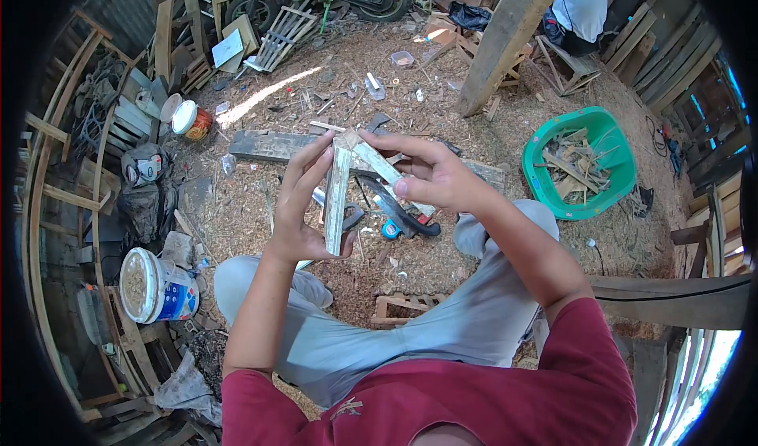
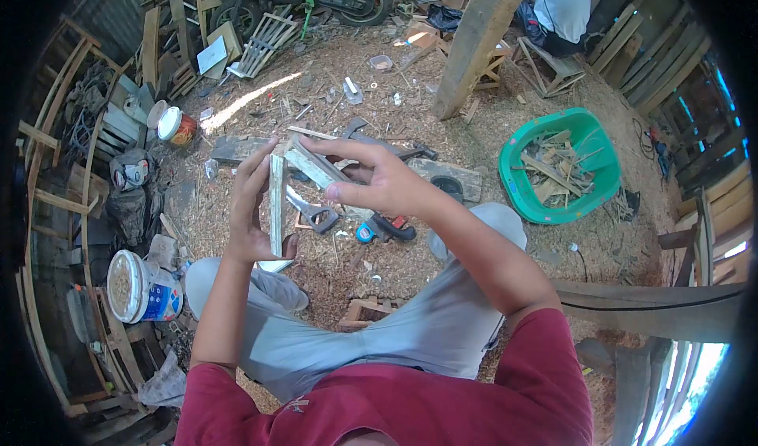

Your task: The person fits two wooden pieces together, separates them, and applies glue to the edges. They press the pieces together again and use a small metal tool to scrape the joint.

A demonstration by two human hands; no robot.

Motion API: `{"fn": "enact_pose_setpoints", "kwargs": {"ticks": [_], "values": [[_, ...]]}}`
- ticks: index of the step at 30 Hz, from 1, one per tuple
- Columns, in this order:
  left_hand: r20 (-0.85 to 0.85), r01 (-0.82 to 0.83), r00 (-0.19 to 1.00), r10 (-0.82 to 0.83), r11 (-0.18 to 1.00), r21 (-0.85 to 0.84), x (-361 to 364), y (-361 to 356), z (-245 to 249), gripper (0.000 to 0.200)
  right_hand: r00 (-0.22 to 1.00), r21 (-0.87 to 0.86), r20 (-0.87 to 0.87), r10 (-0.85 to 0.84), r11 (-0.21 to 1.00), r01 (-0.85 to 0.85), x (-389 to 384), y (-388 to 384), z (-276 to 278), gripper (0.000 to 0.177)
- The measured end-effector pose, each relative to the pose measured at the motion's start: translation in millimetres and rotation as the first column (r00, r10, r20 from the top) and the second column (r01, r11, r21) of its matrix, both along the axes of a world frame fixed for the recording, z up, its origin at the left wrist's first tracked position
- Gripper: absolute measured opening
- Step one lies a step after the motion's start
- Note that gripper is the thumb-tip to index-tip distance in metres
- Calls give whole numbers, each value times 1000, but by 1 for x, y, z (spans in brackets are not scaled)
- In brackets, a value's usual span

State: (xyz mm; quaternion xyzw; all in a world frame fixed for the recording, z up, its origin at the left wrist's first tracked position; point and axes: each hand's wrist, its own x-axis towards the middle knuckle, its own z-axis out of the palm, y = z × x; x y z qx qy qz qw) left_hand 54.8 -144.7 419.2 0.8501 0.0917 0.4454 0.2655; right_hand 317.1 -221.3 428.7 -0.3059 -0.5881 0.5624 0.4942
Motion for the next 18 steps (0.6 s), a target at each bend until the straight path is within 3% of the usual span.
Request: {"fn": "enact_pose_setpoints", "kwargs": {"ticks": [7,10,13,18], "values": [[-54,44,998,-42,998,42,-3,1,13,94,999,-29,43,-11,1000,12,7,-4,8,79],[-71,53,996,-50,998,37,-4,0,15,91,996,90,54,-75,993,70,8,-1,2,65],[-68,47,997,-45,998,33,-2,-3,16,87,989,66,132,-61,996,53,12,-2,7,79],[-71,32,997,-24,993,114,-2,0,12,80,994,-35,105,-42,998,46,11,-4,15,78]]}}
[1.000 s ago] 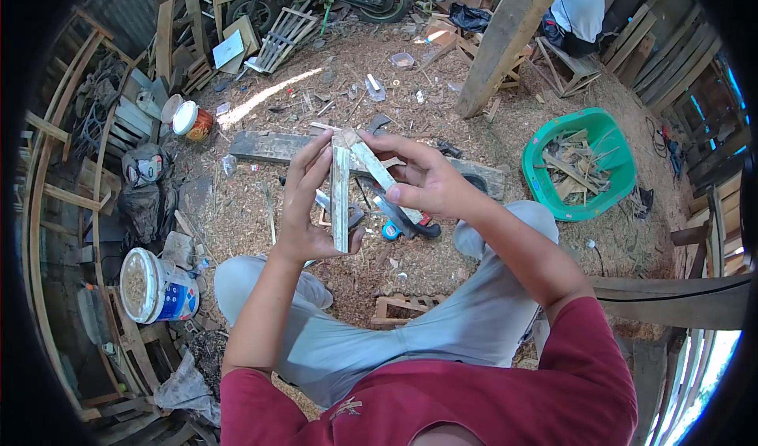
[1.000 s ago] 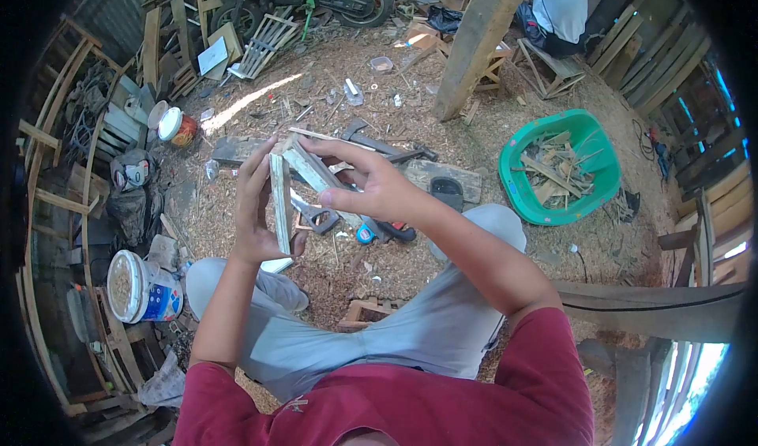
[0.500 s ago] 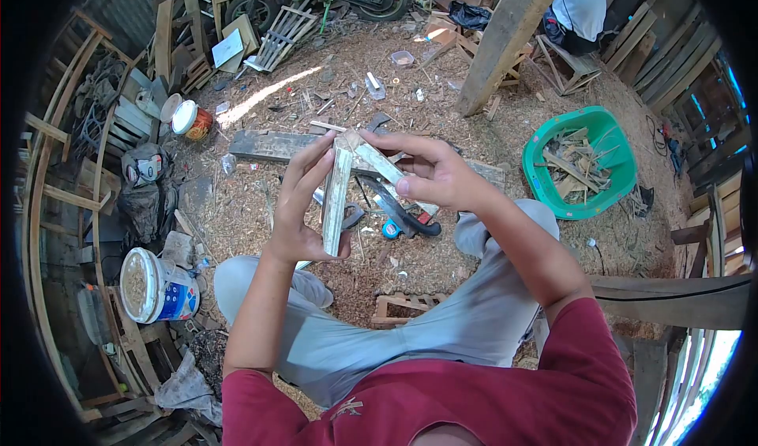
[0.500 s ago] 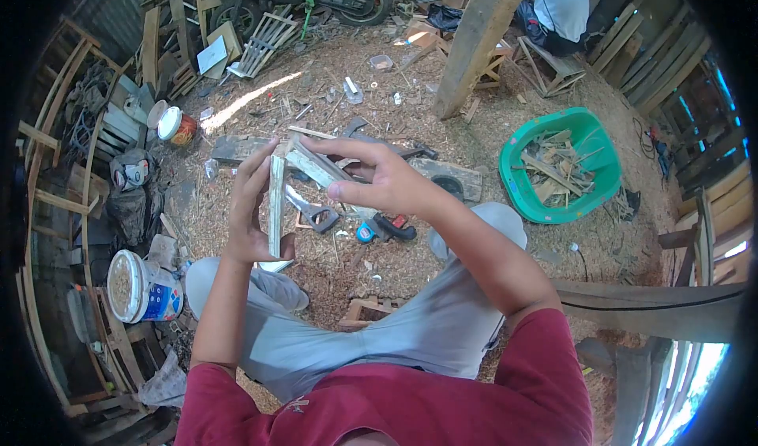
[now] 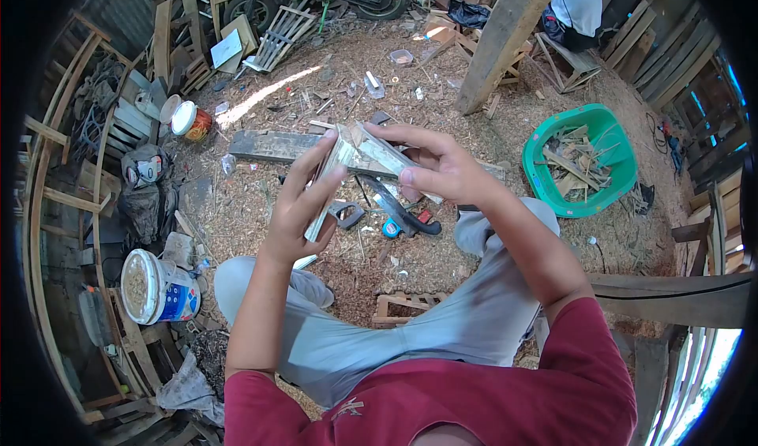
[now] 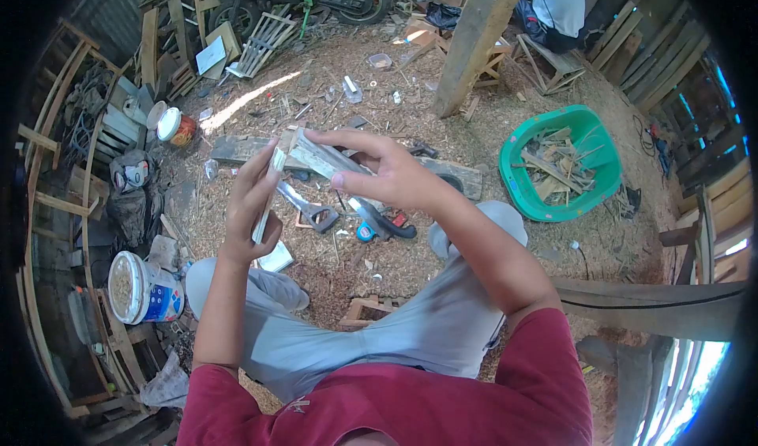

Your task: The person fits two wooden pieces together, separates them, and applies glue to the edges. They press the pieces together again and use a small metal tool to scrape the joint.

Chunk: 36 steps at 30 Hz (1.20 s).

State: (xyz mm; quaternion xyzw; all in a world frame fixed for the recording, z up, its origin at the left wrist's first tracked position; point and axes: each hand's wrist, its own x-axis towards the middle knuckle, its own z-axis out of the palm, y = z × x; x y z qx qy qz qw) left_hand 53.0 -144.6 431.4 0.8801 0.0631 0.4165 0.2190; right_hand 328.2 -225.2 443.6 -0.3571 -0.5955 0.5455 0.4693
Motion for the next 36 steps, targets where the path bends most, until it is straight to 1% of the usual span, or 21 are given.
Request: {"fn": "enact_pose_setpoints", "kwargs": {"ticks": [2,4,7,8,10,13,16,17,18,22,25,28,31,34,36], "values": [[11,9,1000,-9,999,34,1,2,-6,78,1000,7,-14,5,1000,-5,0,1,-1,78],[22,2,1000,-3,999,54,0,2,-3,75,1000,96,-22,8,995,-6,-1,4,-6,78],[50,-23,999,21,999,41,1,-2,3,69,992,72,-125,-25,997,35,-5,1,1,79],[62,-33,998,31,999,28,2,-3,4,67,992,86,-121,-24,996,34,-4,1,1,78],[84,-46,996,40,996,72,2,-4,4,61,993,113,-116,-19,993,32,-1,2,2,78],[91,-44,995,33,992,119,1,-7,5,51,999,254,33,-14,967,5,4,7,-5,79],[61,-11,998,0,984,176,0,-12,10,43,1000,236,2,-8,972,7,4,5,-7,81],[47,3,999,-13,980,198,1,-14,12,40,1000,253,3,6,967,-7,5,5,-7,81],[52,-25,999,15,979,203,3,-18,13,37,1000,270,5,20,963,-21,7,6,-7,82],[21,-37,999,32,960,278,3,-22,17,36,997,387,52,50,920,-66,10,9,-14,82],[0,-19,1000,20,957,290,4,-26,20,37,1000,362,-27,-6,932,15,0,4,-20,75],[-34,13,999,-2,951,309,4,-27,18,39,999,378,-42,14,926,3,0,7,-22,77],[-26,23,1000,-16,951,307,5,-27,19,38,990,373,-133,51,928,2,-4,8,-26,81],[-26,23,1000,-16,943,333,5,-27,20,38,984,365,-162,71,931,-7,-5,9,-29,82],[-43,20,999,-5,932,362,4,-29,24,37,991,400,-105,78,916,-30,-2,9,-26,82]]}}
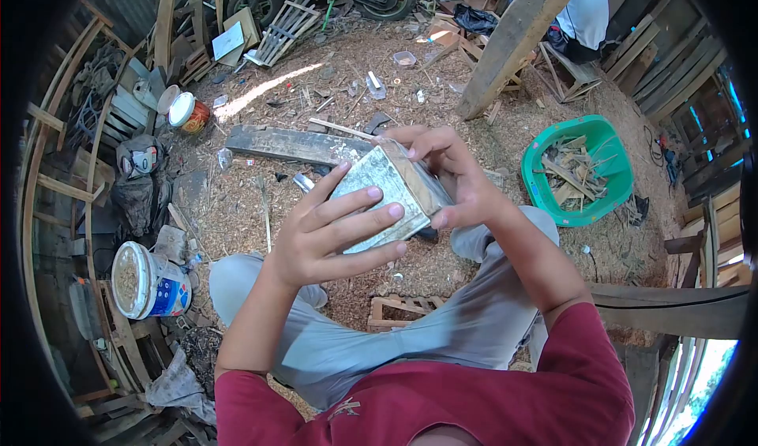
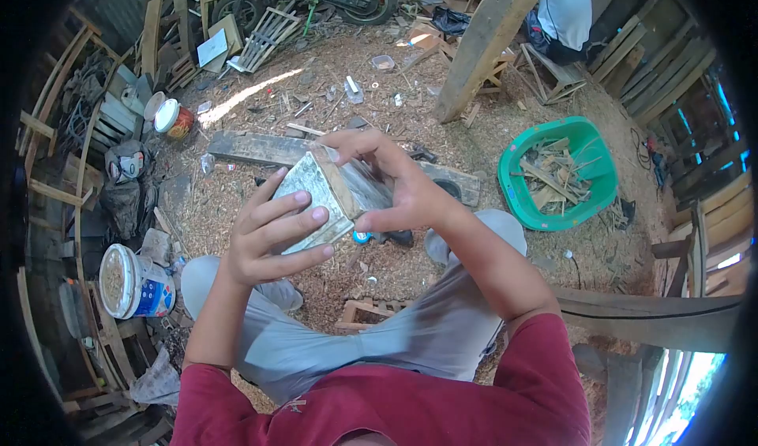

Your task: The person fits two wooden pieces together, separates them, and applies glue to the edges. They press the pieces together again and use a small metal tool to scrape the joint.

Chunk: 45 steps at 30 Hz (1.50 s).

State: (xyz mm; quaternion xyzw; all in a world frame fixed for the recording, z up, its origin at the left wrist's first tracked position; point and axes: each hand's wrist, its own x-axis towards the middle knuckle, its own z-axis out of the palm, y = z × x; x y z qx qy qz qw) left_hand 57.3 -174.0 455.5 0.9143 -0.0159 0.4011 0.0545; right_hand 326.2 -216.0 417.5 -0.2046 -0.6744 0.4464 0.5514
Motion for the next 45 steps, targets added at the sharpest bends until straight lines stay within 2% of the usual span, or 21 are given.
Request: {"fn": "enact_pose_setpoints", "kwargs": {"ticks": [4,7,10,13,15,19,21,23,25,26,29,30,33,36,39,42,45], "values": [[-13,-4,1000,4,1000,31,-1,-3,4,36,998,40,70,5,999,-8,4,-2,4,86],[-15,1,1000,0,1000,28,-2,-4,6,36,1000,60,10,26,998,-26,0,-2,3,90],[-23,-3,1000,3,1000,8,-3,-3,4,35,999,30,42,-19,999,17,0,-4,4,92],[-23,-4,1000,4,1000,-26,-3,0,0,34,997,-82,-80,-17,997,10,-7,-8,2,87],[-11,-4,1000,4,998,-58,-2,0,-2,33,997,-177,-65,-44,984,32,-5,-9,-3,87],[25,-22,999,25,994,-109,-1,6,-10,32,985,-384,-127,-119,921,62,-13,-11,7,101],[42,-40,998,47,989,-143,-1,5,-10,33,980,-561,-24,-196,814,149,-12,-11,15,106],[55,-53,997,62,986,-157,-2,6,-10,33,978,-608,-8,-208,778,160,-8,-11,17,103],[66,-61,995,70,989,-138,-2,8,-9,35,983,-536,-83,-163,839,94,0,-13,14,90],[70,-67,995,77,988,-139,-3,7,-9,35,971,-518,-109,-212,846,127,1,-14,10,58],[86,-79,992,92,987,-136,-2,9,-10,35,939,-586,-37,-343,768,258,6,-11,8,58],[92,-83,991,96,987,-136,-2,9,-10,35,930,-580,-18,-367,761,290,7,-13,12,45],[105,-99,988,113,986,-134,-2,9,-10,33,922,-627,-26,-386,725,286,15,-16,7,40],[106,-101,987,118,983,-151,0,8,-9,32,894,-640,-326,-308,767,31,20,-18,6,41],[113,-92,987,111,983,-161,3,6,-9,33,801,-706,-504,-324,688,-166,10,-22,22,50],[94,-89,990,103,985,-147,5,5,-8,34,825,-705,-478,-301,691,-156,10,-21,19,59],[50,-90,994,96,989,-114,3,4,-5,43,753,-668,-615,-234,662,-339,17,-20,16,63]]}}
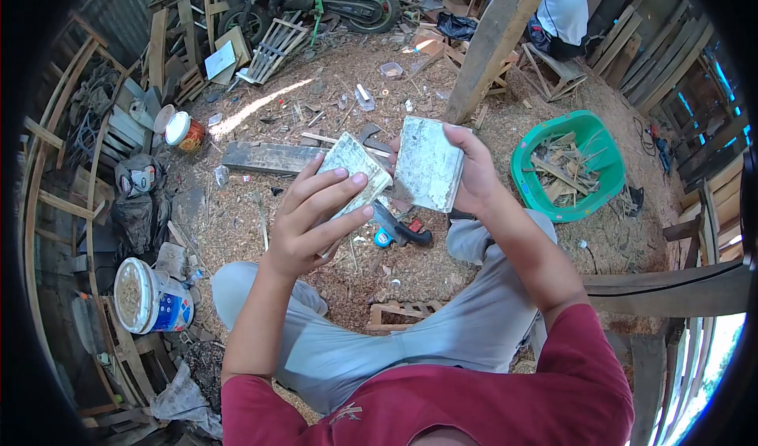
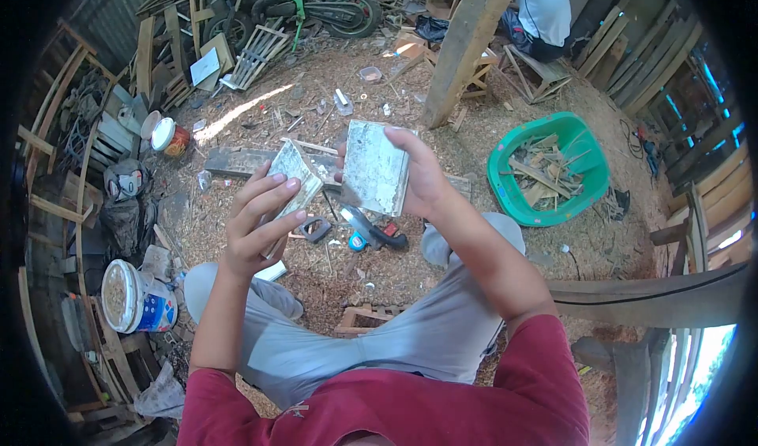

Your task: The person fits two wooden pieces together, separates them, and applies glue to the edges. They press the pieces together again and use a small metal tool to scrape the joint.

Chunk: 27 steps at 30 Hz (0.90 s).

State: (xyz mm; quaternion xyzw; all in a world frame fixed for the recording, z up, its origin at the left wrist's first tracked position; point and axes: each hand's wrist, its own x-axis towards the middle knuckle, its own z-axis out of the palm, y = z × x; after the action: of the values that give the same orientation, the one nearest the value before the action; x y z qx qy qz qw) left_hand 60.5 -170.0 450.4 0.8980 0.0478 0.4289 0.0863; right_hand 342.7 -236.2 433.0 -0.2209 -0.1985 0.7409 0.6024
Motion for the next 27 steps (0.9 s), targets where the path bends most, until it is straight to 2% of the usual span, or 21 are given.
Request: {"fn": "enact_pose_setpoints", "kwargs": {"ticks": [6,9,12,15,18,19,23,27], "values": [[0,10,1000,-10,1000,8,1,-2,-2,43,994,46,-99,37,998,-33,3,2,-9,69],[20,-4,1000,4,1000,0,2,0,-5,32,993,106,-99,67,993,-56,4,3,-17,68],[11,26,1000,-26,1000,-7,0,3,-7,47,989,135,-110,102,987,-87,6,5,-28,84],[138,118,986,-96,979,-164,5,5,-11,65,970,164,-134,203,970,-180,9,7,-34,83],[153,58,988,5,914,-401,3,10,-30,70,979,179,-124,163,974,-140,6,9,-30,83],[158,57,987,22,877,-477,3,11,-31,57,980,179,-109,166,973,-145,5,9,-30,82],[184,28,977,109,786,-617,1,19,-36,49,986,192,-55,160,970,-146,5,10,-28,74],[202,-28,968,149,863,-504,3,20,-31,44,991,186,-33,132,975,-124,5,9,-26,63]]}}
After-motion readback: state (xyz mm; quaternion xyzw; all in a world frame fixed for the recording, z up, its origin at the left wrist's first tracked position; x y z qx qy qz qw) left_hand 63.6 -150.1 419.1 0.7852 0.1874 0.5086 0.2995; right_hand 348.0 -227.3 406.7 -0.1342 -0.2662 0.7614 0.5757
